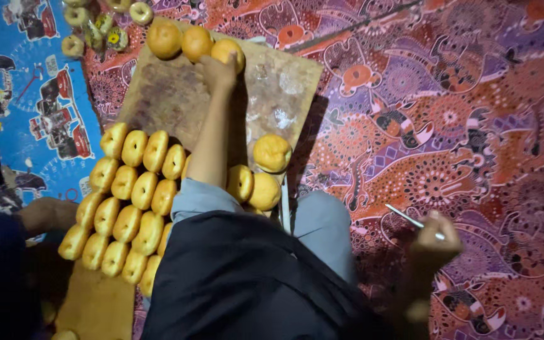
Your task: The person sits on the floor and uses a small metal tool to punch holes in the center of round baked buns. They pick each bun from a wooden board, puncture it, and place it on a growing stack of finished buns.
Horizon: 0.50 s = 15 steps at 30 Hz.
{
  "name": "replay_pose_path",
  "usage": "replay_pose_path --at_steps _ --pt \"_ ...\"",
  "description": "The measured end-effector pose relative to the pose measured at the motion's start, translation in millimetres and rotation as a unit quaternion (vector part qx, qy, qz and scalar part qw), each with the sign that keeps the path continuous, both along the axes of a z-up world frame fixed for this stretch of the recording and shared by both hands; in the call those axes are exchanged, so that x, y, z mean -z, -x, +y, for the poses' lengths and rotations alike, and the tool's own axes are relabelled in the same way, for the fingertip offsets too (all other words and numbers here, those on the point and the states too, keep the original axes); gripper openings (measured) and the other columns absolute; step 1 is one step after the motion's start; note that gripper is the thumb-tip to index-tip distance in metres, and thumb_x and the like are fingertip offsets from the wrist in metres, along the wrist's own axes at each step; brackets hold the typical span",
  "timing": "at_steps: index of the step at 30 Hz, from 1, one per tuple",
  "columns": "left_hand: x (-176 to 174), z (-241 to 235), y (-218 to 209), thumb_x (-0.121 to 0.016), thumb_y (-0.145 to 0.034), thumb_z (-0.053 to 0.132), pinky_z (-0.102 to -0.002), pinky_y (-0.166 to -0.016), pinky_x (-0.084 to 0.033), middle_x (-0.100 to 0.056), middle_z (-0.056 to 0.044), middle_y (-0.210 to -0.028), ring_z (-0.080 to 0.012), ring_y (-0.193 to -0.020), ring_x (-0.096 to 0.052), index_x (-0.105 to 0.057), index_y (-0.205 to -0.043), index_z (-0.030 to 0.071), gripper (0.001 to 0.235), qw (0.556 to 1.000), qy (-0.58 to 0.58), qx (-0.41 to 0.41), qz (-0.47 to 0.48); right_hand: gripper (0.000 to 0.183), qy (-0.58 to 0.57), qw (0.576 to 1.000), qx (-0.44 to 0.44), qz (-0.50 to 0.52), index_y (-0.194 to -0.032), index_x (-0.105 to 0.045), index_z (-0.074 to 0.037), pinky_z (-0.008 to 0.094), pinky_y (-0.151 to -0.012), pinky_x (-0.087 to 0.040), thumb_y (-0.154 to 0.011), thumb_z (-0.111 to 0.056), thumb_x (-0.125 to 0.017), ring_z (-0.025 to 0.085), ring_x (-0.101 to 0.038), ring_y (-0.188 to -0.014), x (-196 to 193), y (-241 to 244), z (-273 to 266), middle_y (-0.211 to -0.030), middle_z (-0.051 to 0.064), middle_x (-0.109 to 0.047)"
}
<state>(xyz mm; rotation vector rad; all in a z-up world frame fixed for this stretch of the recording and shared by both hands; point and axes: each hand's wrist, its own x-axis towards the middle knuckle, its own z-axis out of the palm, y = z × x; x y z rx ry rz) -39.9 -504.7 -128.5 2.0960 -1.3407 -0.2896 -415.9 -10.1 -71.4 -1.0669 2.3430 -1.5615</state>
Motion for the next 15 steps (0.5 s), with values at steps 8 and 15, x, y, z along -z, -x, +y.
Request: replay_pose_path --at_steps 8,15 --pt "-96 200 36 -0.079 -0.091 0.018 -0.039 -0.093 -0.055 -0.066 -0.015 -0.121 -0.0274 -0.109 -0.065 -0.054 -0.133 0.004 0.051 0.797 0.067 0.351 0.486 0.011 0.0 0.968 -0.204 -0.145 -0.098 -0.072 0.0 0.03 -0.052 -0.047 -0.099 -0.01 -0.068 0.013 -0.062 -0.062 -57 -95 -32 -0.08 0.008 -0.07" --pt "-169 424 -29 -0.07 -0.094 0.026 -0.044 -0.093 -0.059 -0.061 -0.012 -0.122 -0.0259 -0.111 -0.066 -0.053 -0.13 0.011 0.043 0.577 0.066 0.16 0.798 0.008 0.138 0.91 -0.391 0.012 -0.1 -0.067 0.0 0.03 -0.067 -0.053 -0.096 -0.004 -0.073 0.017 -0.066 -0.073 -138 -199 -26 -0.089 0.011 -0.071"
